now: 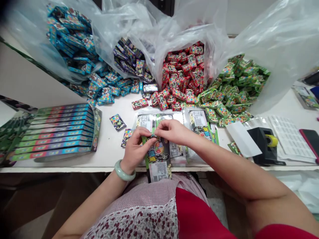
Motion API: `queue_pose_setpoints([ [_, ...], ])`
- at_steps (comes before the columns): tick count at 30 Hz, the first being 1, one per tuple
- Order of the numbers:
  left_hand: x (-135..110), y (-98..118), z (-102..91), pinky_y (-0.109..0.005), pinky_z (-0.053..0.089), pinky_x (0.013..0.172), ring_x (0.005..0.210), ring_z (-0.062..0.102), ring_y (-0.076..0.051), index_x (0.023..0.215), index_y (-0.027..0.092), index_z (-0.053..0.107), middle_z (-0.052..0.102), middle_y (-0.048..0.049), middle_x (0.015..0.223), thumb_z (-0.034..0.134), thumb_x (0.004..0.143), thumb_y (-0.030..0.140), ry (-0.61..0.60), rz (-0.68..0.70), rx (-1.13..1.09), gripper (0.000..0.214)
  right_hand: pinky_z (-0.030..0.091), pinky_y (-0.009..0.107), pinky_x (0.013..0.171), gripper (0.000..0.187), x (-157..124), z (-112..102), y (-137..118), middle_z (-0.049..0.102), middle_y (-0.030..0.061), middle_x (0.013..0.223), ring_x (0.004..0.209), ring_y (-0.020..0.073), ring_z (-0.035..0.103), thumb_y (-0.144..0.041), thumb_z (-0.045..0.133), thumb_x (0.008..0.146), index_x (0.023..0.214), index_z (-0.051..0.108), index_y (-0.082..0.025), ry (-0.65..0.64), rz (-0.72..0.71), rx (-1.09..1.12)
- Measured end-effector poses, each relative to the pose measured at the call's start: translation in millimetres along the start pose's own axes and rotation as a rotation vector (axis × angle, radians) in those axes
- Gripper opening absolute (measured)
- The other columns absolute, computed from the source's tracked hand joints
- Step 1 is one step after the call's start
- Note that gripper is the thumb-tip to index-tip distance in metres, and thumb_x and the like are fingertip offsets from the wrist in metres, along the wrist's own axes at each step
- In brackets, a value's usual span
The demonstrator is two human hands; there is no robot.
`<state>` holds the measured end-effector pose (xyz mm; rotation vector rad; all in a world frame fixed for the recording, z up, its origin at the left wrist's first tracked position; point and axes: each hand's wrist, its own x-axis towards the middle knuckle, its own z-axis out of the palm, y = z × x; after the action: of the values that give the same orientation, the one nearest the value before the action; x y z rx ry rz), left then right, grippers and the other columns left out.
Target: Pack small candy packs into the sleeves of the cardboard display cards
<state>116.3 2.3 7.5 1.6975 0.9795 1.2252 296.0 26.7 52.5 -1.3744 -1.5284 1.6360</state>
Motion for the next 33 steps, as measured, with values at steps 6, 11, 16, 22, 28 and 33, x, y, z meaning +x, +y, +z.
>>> queue_pose_setpoints([
  [6,-1.4,2.4,3.4,-0.029,0.044,0.076,0.082,0.054,-0.014,0.087,0.021,0.053,0.053,0.0000,0.084,0.066,0.080,0.017,0.025,0.081,0.039,0.015,0.035,0.022,0.046,0.008,0.1,10.2,-4.9,0.051,-0.0059,0.056,0.048,0.0086,0.045,-0.018,0.061,0.072,0.076,0.055,-0.019,0.051,0.198,0.127],
  [11,-17.4,7.0,7.0,-0.030,0.049,0.079,0.087,0.058,-0.016,0.108,0.022,0.050,0.058,-0.0028,0.098,0.064,0.082,0.023,-0.057,-0.159,-0.048,0.030,0.034,0.021,0.048,0.005,-0.3,8.1,-12.3,0.050,-0.0033,0.060,0.053,0.0081,0.047,-0.012,0.054,0.067,0.070,0.055,-0.017,-0.055,0.411,0.305],
  [16,-27.9,38.0,-21.7,-0.028,0.052,0.074,0.084,0.060,-0.015,0.107,0.021,0.055,0.062,-0.0035,0.095,0.060,0.085,0.025,-0.069,-0.059,-0.110,0.022,0.043,0.024,0.065,0.014,-10.5,-10.1,-20.6,0.063,0.0030,0.081,0.075,0.0132,0.057,-0.030,0.061,0.077,0.083,0.063,-0.017,-0.068,0.222,0.177],
  [22,-18.6,73.6,-87.3,-0.036,0.052,0.088,0.100,0.060,-0.019,0.119,0.021,0.054,0.063,-0.0094,0.107,0.056,0.084,0.015,-0.074,0.584,0.369,0.035,0.050,0.034,0.071,0.051,7.8,14.4,-40.3,0.068,0.0098,0.093,0.081,0.0209,0.064,-0.064,0.048,0.083,0.100,0.065,-0.019,-0.322,0.230,0.167],
  [28,-51.7,32.9,-135.0,-0.054,0.032,0.109,0.130,0.040,-0.027,0.119,0.026,0.056,0.054,-0.0090,0.129,0.051,0.083,0.010,0.169,0.474,0.957,0.040,0.049,0.033,0.082,0.040,81.8,98.1,-74.7,0.067,0.0058,0.109,0.095,0.0206,0.063,-0.038,0.062,0.079,0.115,0.058,-0.021,-0.287,-0.282,0.041],
  [33,-67.9,-1.0,-207.9,-0.049,0.032,0.109,0.126,0.043,-0.024,0.117,0.020,0.056,0.055,-0.0105,0.125,0.042,0.088,0.012,0.431,0.039,1.082,0.033,0.047,0.039,0.089,0.036,154.9,162.9,-101.7,0.066,0.0103,0.109,0.099,0.0240,0.060,-0.019,0.052,0.081,0.116,0.058,-0.015,-0.027,-0.780,-0.431],
])
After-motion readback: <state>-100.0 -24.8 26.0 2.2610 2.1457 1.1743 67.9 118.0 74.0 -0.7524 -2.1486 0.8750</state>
